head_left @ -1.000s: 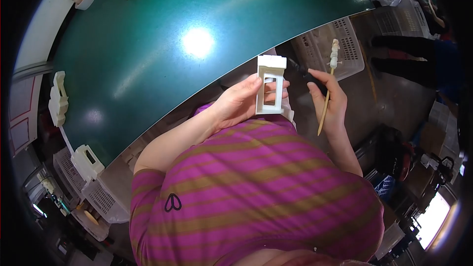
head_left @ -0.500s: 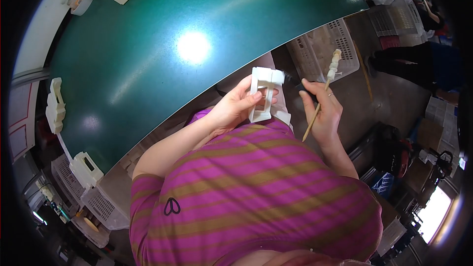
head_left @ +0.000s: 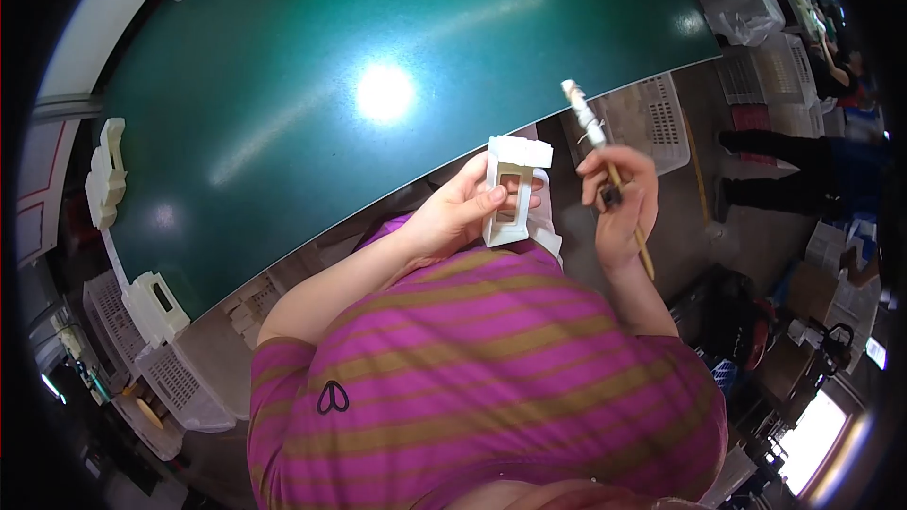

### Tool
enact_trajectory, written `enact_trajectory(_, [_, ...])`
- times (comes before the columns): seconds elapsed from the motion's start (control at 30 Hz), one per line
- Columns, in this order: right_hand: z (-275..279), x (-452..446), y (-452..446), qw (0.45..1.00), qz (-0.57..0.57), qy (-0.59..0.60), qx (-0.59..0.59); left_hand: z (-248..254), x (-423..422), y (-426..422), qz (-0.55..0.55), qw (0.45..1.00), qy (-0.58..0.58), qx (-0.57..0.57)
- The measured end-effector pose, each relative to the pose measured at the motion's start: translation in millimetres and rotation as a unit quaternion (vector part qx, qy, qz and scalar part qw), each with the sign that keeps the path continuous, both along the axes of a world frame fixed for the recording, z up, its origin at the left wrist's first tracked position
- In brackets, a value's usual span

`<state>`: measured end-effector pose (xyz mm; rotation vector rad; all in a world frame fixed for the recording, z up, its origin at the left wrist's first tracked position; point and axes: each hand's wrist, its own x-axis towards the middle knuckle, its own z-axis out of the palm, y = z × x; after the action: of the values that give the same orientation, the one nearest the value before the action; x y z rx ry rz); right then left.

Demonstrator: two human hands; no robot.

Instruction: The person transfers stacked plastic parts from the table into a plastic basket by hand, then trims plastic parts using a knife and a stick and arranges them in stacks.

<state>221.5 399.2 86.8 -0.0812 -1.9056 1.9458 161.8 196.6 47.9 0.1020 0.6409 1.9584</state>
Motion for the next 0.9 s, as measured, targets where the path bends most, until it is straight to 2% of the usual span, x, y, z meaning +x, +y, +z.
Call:
enact_trajectory(0.07, [-7, 5, -9, 0.987, 0.066, 0.067, 0.132, 8, 0, -2, 0.016, 1.000, -0.001, 0.000])
enact_trajectory(0.2, [-9, 12, -9, 0.995, 0.057, -0.009, 0.076, 1, 4, -4, 0.022, 1.000, 0.001, 0.006])
enact_trajectory(0.23, [-7, 10, -4, 0.989, 0.026, -0.058, 0.133, 3, 3, -6, 0.023, 1.000, 0.016, 0.010])
enact_trajectory(0.27, [-17, 7, 0, 0.992, 0.015, -0.070, 0.107, 6, 1, -7, 0.023, 1.000, 0.017, 0.012])
enact_trajectory(0.33, [-14, 9, -6, 0.997, -0.007, 0.020, 0.075, 19, -5, -6, 0.008, 0.999, 0.049, 0.017])
enact_trajectory(0.37, [-12, 8, -18, 0.993, 0.021, 0.116, 0.015, 19, -5, -4, 0.014, 0.998, 0.049, 0.021])
enact_trajectory(0.4, [-7, 11, -17, 0.993, 0.025, 0.114, 0.017, 20, -3, -5, 0.028, 0.998, 0.057, 0.026])
enact_trajectory(0.47, [0, 8, -16, 0.991, 0.114, 0.068, 0.019, 17, -6, -8, 0.040, 0.996, 0.074, 0.031])
enact_trajectory(0.53, [3, -9, -7, 0.997, 0.067, 0.008, -0.022, 10, -5, -13, 0.062, 0.994, 0.082, 0.044])
enact_trajectory(0.57, [-3, -16, -1, 0.994, 0.054, -0.010, -0.090, 9, -5, -16, 0.061, 0.987, 0.142, 0.042])
enact_trajectory(0.63, [-4, -26, 2, 0.967, 0.039, -0.032, -0.250, 10, -10, -19, 0.075, 0.980, 0.181, 0.033])
enact_trajectory(0.67, [-2, -27, -3, 0.967, 0.045, -0.037, -0.249, 10, -9, -21, 0.087, 0.973, 0.213, 0.021])
enact_trajectory(0.73, [-1, -34, -15, 0.950, 0.061, -0.080, -0.295, 9, -9, -26, 0.090, 0.976, 0.197, 0.024])
enact_trajectory(0.77, [2, -37, -16, 0.918, 0.043, -0.127, -0.373, 9, -9, -29, 0.089, 0.977, 0.191, 0.019])
enact_trajectory(0.8, [4, -40, -12, 0.917, 0.048, -0.127, -0.375, 11, -8, -31, 0.101, 0.975, 0.196, 0.015])
enact_trajectory(0.87, [9, -43, 0, 0.901, 0.252, -0.086, -0.342, 15, -6, -34, 0.124, 0.970, 0.206, 0.007])
enact_trajectory(0.9, [14, -46, -1, 0.906, 0.273, -0.083, -0.312, 19, -9, -39, 0.098, 0.974, 0.203, 0.008])
